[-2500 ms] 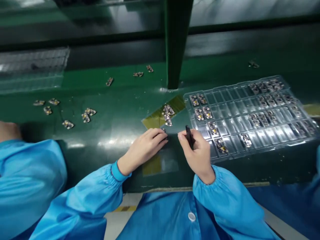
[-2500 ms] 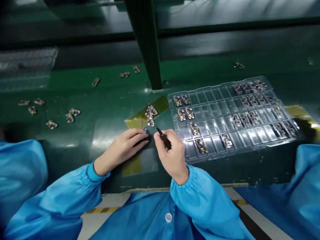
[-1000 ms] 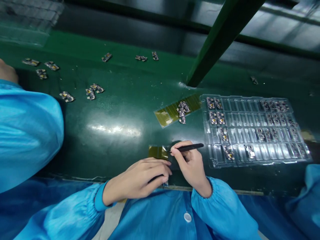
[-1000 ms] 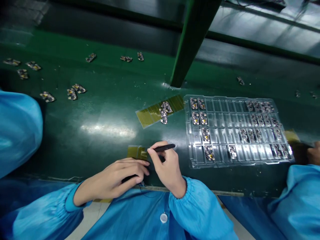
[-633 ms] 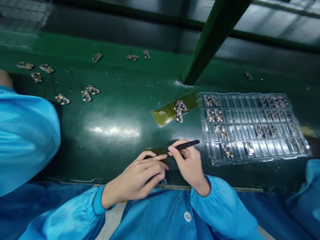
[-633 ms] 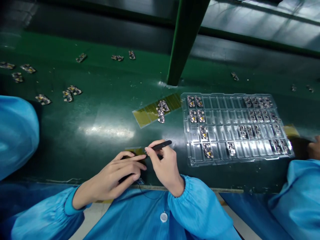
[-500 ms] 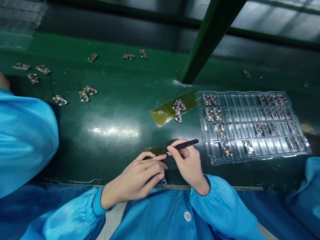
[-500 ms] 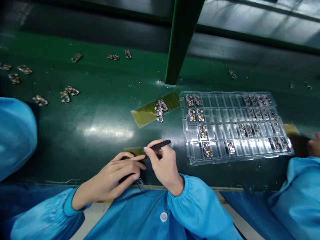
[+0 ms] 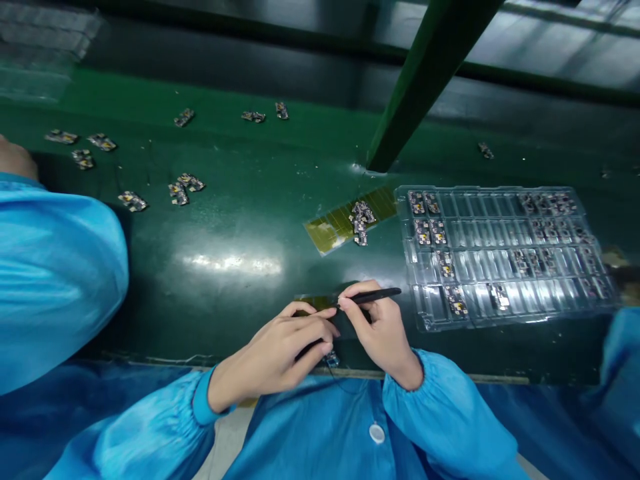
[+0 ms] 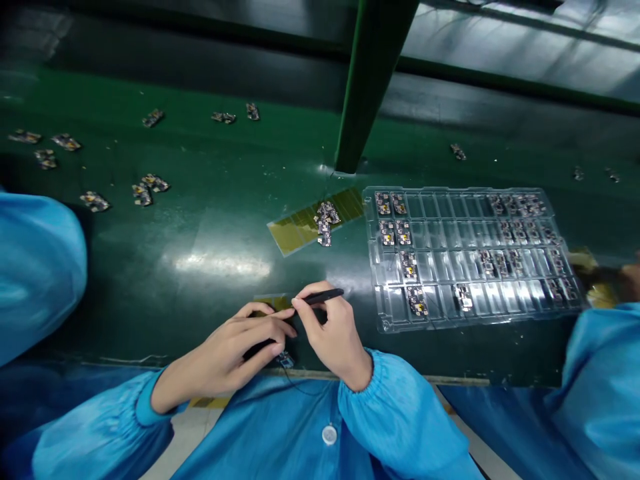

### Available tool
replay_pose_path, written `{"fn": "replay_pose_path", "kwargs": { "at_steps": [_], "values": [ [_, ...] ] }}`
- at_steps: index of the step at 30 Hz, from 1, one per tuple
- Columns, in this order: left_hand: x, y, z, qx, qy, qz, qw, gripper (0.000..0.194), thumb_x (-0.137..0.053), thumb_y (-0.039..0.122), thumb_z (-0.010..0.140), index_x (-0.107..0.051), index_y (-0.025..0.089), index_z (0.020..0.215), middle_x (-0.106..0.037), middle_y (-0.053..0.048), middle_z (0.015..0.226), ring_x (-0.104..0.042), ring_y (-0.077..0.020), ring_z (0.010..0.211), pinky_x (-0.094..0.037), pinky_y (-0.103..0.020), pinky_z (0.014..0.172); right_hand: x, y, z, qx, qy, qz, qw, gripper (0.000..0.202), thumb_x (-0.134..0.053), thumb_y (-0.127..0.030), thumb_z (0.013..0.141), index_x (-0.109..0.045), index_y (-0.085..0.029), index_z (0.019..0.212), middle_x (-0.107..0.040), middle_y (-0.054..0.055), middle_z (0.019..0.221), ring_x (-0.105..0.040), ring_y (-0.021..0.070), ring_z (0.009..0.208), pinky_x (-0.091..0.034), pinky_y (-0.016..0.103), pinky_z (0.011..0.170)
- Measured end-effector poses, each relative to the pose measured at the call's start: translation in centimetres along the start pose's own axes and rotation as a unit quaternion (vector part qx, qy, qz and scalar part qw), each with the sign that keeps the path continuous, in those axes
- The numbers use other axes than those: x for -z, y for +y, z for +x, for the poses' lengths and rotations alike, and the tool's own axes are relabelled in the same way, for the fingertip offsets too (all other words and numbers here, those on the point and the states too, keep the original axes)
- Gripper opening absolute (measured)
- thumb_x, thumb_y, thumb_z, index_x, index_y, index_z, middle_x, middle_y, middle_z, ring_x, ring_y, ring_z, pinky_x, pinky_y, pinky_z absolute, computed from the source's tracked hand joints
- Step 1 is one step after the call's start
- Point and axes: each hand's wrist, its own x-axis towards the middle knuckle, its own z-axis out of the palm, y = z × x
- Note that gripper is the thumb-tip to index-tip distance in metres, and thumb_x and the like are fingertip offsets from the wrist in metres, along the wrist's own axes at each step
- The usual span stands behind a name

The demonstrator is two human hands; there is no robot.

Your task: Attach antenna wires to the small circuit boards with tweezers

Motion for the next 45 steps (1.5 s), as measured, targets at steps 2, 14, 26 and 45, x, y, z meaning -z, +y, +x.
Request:
{"fn": "replay_pose_path", "kwargs": {
  "at_steps": [2, 14, 26, 45],
  "values": [
    [0.0, 0.0, 0.0, 0.005, 0.002, -0.002, 1.000, 0.009, -0.046, 0.017, 0.101, -0.053, 0.021, 0.099, -0.072, -0.003, 0.102, -0.055, -0.0206, 0.132, -0.036, -0.034, 0.105, 0.1, -0.1, 0.0, 0.001, -0.007, -0.011, 1.000, 0.002, -0.062, -0.024, 0.092, -0.062, -0.022, 0.091, -0.067, -0.001, 0.086, -0.068, 0.0115, 0.078, -0.055, 0.022, 0.072],
    [0.1, 0.1, 0.1, 0.011, 0.001, -0.004, 1.000, 0.011, -0.047, 0.018, 0.101, -0.058, 0.020, 0.102, -0.073, -0.004, 0.104, -0.056, -0.0213, 0.130, -0.040, -0.035, 0.102, -0.3, 0.0, 0.1, -0.049, 0.030, 0.041, 0.997, 0.006, -0.068, -0.027, 0.089, -0.064, -0.023, 0.089, -0.069, -0.003, 0.082, -0.071, 0.0117, 0.073, -0.057, 0.021, 0.069],
    [0.0, -0.5, -0.1, -0.010, 0.031, -0.049, 0.998, 0.011, -0.053, 0.014, 0.097, -0.061, 0.021, 0.098, -0.073, -0.004, 0.106, -0.059, -0.0218, 0.125, -0.044, -0.035, 0.100, -0.1, -0.9, 0.7, -0.081, 0.099, 0.164, 0.978, 0.011, -0.076, -0.025, 0.081, -0.065, -0.020, 0.082, -0.071, -0.003, 0.070, -0.074, 0.0124, 0.062, -0.060, 0.020, 0.062],
    [4.0, 1.2, 7.1, 0.107, 0.262, -0.311, 0.907, 0.022, -0.076, 0.035, 0.082, -0.067, 0.016, 0.077, -0.077, -0.008, 0.087, -0.074, -0.0191, 0.081, -0.061, -0.027, 0.073, 8.3, -6.2, 3.0, 0.152, 0.386, 0.194, 0.889, 0.009, -0.071, -0.028, 0.086, -0.065, -0.022, 0.083, -0.069, -0.001, 0.075, -0.069, 0.0140, 0.066, -0.060, 0.029, 0.069]
  ]
}}
